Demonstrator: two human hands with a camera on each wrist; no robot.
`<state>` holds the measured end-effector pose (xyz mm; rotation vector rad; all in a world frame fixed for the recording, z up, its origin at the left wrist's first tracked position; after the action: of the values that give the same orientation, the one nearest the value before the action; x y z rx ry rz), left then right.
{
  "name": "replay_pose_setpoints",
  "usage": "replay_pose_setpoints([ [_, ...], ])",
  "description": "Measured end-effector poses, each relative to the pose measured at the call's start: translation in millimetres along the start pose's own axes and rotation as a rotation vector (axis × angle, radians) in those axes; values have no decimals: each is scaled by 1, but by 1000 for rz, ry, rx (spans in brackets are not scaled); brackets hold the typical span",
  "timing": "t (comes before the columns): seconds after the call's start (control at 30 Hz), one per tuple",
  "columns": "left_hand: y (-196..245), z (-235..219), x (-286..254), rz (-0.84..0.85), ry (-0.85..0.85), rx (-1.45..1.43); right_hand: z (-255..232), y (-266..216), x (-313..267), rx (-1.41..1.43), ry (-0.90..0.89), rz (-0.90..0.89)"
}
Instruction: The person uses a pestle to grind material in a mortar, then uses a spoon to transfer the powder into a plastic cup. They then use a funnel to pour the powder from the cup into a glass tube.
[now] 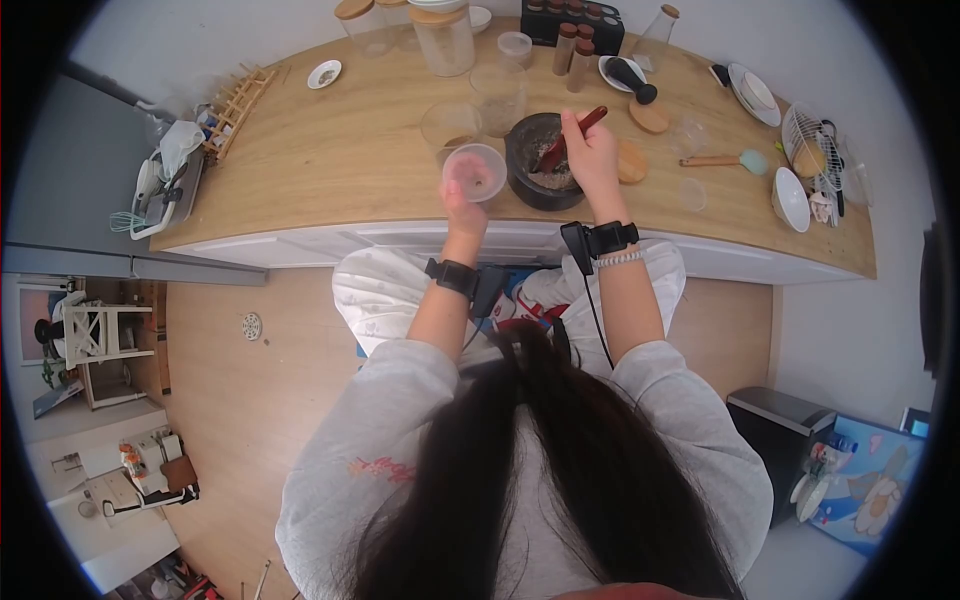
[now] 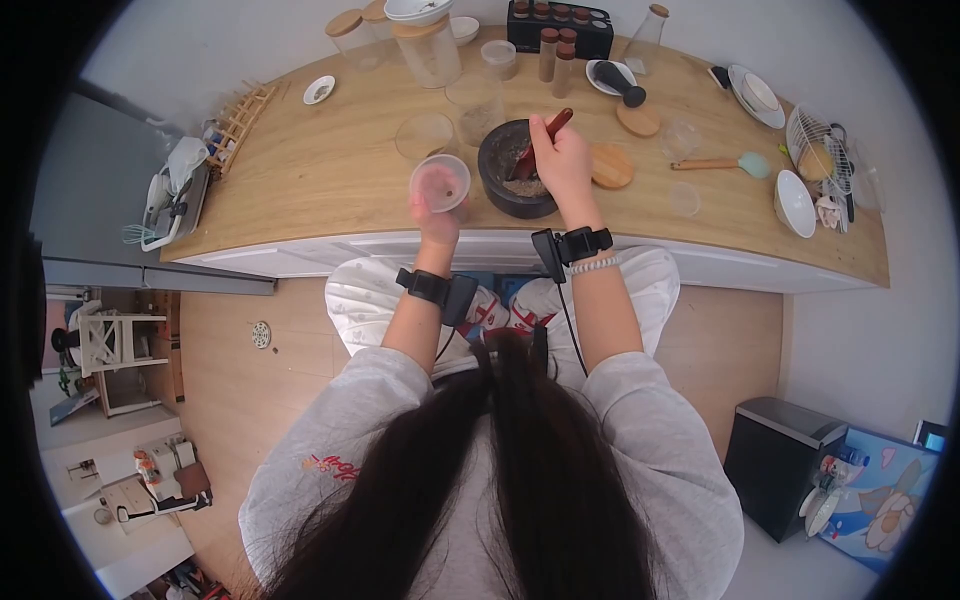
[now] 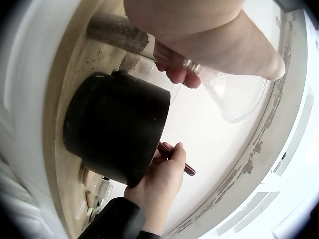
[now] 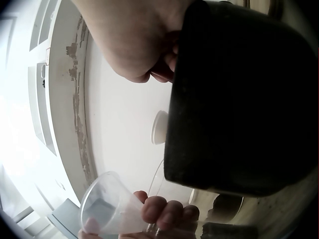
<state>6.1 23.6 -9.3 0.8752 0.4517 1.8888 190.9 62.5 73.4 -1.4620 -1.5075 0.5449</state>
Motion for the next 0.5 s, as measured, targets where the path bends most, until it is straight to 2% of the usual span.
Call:
replay_pose_setpoints([
  [0.33,-3,1,3,18,20,5,-3,-10,-5,-19,-14,-25],
  [0.5,-4,0,3,20,32,-2,-2,-4,-6,-50,-6,-96],
])
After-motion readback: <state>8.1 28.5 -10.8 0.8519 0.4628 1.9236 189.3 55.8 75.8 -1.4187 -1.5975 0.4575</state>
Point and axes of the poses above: each hand's wrist, its own x-axis towards the middle knuckle, its own z-axis out of the palm, y = z × x, the point moved 2 cm from there along x, towards the middle knuckle, and after that the axes turned 15 degrees about -x, right-handed, at the moved point
